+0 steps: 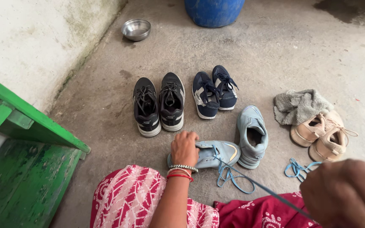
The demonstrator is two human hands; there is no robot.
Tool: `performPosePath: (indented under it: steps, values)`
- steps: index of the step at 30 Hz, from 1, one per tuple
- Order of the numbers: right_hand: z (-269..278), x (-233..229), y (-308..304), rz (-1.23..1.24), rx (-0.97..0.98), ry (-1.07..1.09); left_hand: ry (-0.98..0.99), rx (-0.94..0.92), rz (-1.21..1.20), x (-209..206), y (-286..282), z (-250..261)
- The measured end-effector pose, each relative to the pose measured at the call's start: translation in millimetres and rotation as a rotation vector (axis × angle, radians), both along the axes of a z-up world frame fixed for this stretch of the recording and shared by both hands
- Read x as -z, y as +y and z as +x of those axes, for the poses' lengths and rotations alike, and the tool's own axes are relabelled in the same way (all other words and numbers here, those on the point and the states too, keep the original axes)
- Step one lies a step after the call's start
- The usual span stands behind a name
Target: The person sits on the floor and threads a blue shoelace through the eyelets of a light blue sneaker. They pull the lace through multiple eyelets and adjust the tension, but do not tie a final knot.
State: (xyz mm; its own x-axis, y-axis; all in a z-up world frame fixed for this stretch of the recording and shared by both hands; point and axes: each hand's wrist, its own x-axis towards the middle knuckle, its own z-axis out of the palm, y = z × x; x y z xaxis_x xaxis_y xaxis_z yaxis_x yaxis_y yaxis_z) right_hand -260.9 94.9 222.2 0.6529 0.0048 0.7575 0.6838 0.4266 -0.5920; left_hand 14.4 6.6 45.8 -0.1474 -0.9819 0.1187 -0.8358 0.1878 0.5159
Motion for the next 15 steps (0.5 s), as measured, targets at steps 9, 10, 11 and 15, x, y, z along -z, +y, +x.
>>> performPosePath:
  steps: [9, 10, 11, 15]
  values:
    - [21.2, 22.5, 16.1, 0.752, 0.764, 0.174, 0.162, 0.162, -0.054, 38.2, -11.9, -9.9]
    - [22.1, 32.4, 7.5, 0.811, 0.858, 0.245, 0.191, 0.169, -0.055, 41.5, -15.1, -8.6]
    - [23.6, 43.8, -1.9, 0.869, 0.95, 0.317, 0.221, 0.175, -0.056, 44.4, -17.3, -7.6]
    - [22.1, 89.7, -22.8, 1.064, 0.978, 0.422, 0.219, 0.161, -0.025, 51.9, -24.9, -5.6]
